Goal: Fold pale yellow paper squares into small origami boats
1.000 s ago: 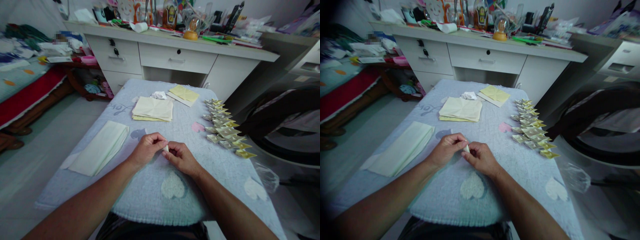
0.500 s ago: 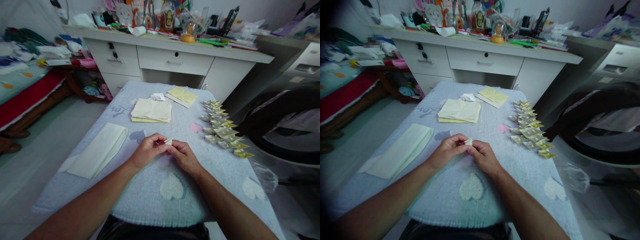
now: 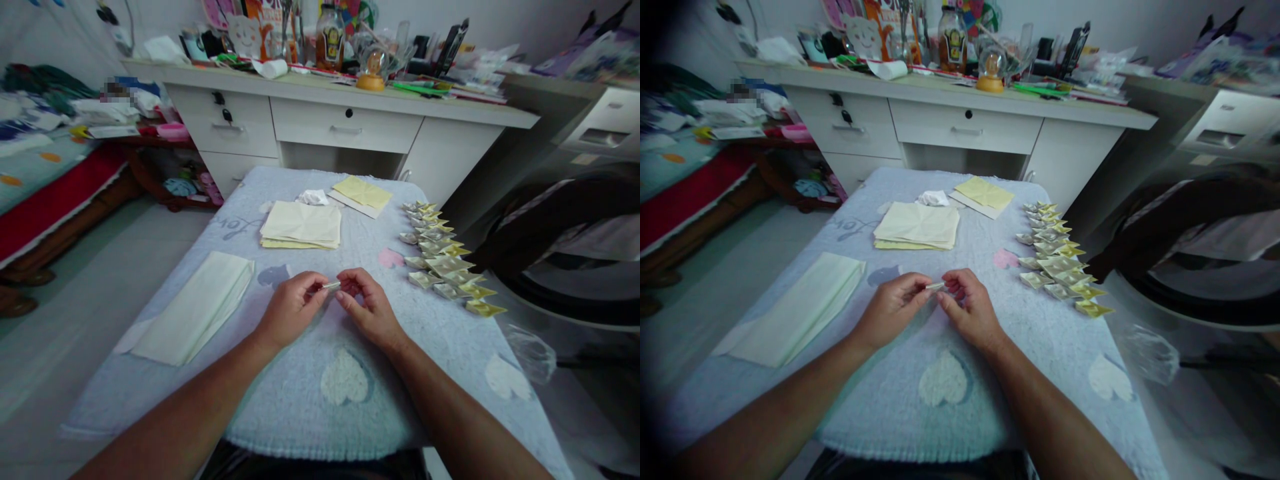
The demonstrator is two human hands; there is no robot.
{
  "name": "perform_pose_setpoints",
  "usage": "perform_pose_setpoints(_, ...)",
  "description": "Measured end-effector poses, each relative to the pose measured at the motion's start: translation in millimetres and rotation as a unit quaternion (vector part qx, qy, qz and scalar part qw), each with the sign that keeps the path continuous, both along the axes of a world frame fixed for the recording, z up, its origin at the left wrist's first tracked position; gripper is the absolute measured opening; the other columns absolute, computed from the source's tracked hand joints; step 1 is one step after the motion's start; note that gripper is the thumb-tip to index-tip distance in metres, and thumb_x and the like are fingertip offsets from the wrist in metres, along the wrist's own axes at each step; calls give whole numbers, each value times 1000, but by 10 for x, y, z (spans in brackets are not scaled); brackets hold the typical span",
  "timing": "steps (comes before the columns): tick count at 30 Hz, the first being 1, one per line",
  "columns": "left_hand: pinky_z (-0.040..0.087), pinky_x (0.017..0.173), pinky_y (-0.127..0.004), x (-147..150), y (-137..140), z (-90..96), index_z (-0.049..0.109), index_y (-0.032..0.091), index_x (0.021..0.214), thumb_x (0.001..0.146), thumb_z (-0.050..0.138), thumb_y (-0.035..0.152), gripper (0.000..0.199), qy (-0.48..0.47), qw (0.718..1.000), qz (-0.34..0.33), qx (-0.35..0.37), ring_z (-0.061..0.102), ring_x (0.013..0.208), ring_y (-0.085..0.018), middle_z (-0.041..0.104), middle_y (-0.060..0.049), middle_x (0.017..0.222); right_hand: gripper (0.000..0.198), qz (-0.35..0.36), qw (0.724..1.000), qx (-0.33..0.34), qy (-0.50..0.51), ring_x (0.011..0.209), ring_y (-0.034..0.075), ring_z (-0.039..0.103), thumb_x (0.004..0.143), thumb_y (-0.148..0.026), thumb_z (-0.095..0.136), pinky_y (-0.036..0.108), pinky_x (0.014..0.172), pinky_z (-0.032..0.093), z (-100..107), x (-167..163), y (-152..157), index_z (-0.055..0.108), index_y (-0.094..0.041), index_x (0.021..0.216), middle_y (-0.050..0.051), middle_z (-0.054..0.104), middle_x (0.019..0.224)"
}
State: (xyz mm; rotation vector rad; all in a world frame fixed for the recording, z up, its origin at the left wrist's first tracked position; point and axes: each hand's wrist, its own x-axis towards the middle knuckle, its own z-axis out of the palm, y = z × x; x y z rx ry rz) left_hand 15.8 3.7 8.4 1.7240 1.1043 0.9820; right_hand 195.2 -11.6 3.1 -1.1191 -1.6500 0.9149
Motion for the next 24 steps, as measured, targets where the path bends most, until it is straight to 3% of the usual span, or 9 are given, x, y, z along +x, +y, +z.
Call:
perform_pose_setpoints(6, 45, 65, -23, 15, 19, -52, 68, 22, 89, 79, 65, 20, 11, 100, 993, -10, 63, 60, 78, -17, 64, -3, 87, 5, 17, 998, 34, -40, 80, 15, 55, 85, -24, 62, 28, 73, 44, -21, -1, 12, 61, -20, 89, 3, 57, 87)
perform_pose_setpoints(12, 48, 69, -26, 14, 12, -74, 67, 24, 100, 73, 71, 22, 27, 55, 998, -5, 27, 62, 84, -19, 67, -4, 94, 8, -8, 998, 22, -66, 73, 14, 53, 82, -13, 57, 27, 69, 43, -33, -18, 27, 59, -20, 78, 2, 56, 81)
perform_pose_setpoints(17, 46, 70, -26, -6, 26, -39, 67, 21, 87, 84, 61, 26, 8, 73, 996, -27, 43, 61, 83, -18, 65, -3, 88, 8, -11, 996, 21, -81, 73, 14, 53, 83, -13, 57, 26, 68, 43, -60, -9, 42, 59, -20, 79, 1, 55, 80)
perform_pose_setpoints(24, 42, 74, -28, 9, 19, -41, 64, 20, 80, 84, 56, 15, 10, 138, 986, -26, 95, 58, 82, -17, 63, -3, 84, 3, 27, 993, 45, -103, 79, 15, 54, 84, -16, 60, 28, 71, 43, -25, -28, 19, 61, -20, 84, 3, 56, 84)
